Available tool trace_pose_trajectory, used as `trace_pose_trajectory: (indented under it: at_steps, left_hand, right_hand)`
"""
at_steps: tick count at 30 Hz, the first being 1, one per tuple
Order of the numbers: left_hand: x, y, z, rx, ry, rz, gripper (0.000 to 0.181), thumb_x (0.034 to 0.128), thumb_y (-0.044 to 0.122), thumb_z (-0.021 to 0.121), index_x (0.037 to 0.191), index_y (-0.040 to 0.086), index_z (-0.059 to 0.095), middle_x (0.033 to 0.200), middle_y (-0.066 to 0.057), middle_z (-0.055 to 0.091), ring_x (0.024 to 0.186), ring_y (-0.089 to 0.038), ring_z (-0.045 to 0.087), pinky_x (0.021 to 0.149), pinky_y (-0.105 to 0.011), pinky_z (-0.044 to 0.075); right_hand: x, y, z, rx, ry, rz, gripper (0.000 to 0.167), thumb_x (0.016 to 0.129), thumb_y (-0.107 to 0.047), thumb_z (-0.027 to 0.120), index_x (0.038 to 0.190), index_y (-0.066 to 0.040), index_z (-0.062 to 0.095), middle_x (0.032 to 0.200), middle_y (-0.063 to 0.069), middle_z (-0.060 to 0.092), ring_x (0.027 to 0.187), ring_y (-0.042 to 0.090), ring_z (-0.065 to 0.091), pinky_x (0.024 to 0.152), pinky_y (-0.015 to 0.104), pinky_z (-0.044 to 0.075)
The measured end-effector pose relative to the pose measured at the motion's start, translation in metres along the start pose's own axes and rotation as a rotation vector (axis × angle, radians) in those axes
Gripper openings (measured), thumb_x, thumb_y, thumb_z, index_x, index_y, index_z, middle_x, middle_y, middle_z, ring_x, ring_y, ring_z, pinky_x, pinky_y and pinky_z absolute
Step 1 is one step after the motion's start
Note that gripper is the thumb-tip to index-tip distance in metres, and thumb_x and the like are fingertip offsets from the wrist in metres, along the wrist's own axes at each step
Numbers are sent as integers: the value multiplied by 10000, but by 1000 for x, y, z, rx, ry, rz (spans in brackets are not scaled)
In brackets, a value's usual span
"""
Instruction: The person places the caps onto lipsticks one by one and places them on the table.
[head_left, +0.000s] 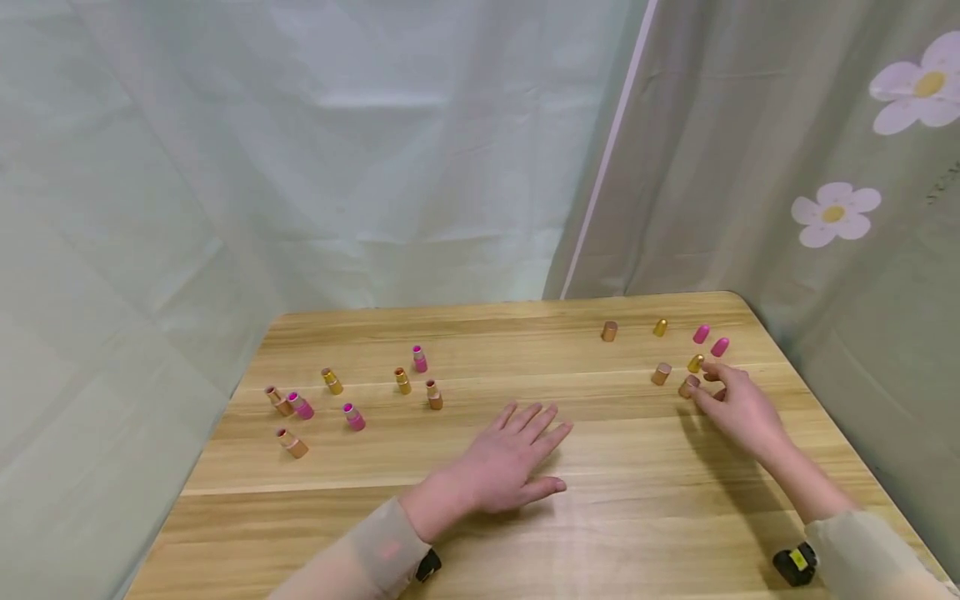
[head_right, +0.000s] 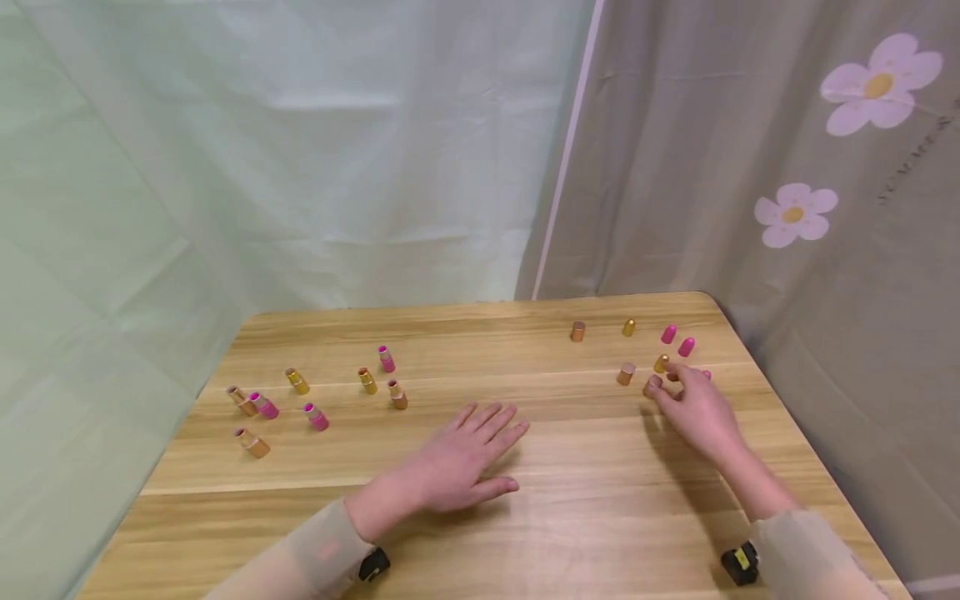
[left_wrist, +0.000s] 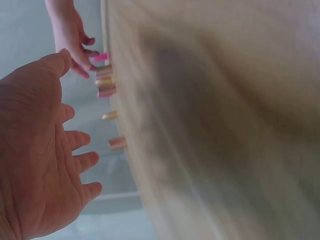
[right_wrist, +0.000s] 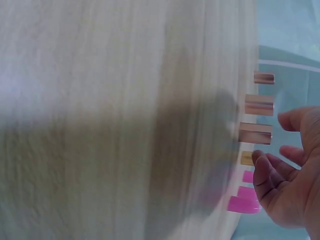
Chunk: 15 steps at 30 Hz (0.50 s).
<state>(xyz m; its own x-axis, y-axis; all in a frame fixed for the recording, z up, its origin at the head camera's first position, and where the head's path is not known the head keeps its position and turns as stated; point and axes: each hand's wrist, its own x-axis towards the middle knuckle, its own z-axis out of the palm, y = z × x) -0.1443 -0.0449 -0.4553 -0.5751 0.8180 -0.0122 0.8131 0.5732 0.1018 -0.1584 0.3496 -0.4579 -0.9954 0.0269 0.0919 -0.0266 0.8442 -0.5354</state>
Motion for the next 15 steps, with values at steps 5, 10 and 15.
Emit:
trace_pose_trajectory:
  at_steps: [5,10,15]
  left_hand:
    - [6,13,8,9,-18,19,779,1034,670,315,1657,230,155,1691,-100,195,1545,-304,180,1232,-532,137]
    - [12,23,12,16,-35,17,772,1033,665,335,1656,244,159,1689,-93,204,1544,-300,187,1233,-524,139]
    - [19,29,17,16,-37,9,768,1033,667,328,1656,250,160,1687,-87,211,1544,-291,186,1233,-522,137]
  right_hand:
    - [1,6,7,52,-16,33,627,1008,-341,659,1406,109,480,1262,343,586,1068,473,655,881,616,492]
    - [2,9,11,66,-16,48,608,995,-329,680,1387,98,496,1214,298,629,1082,458,647,887,601,479]
    - [4,10,14,73,-10,60,581,991,-333,687,1358,85,522,1170,254,660,1048,417,660,847,534,486]
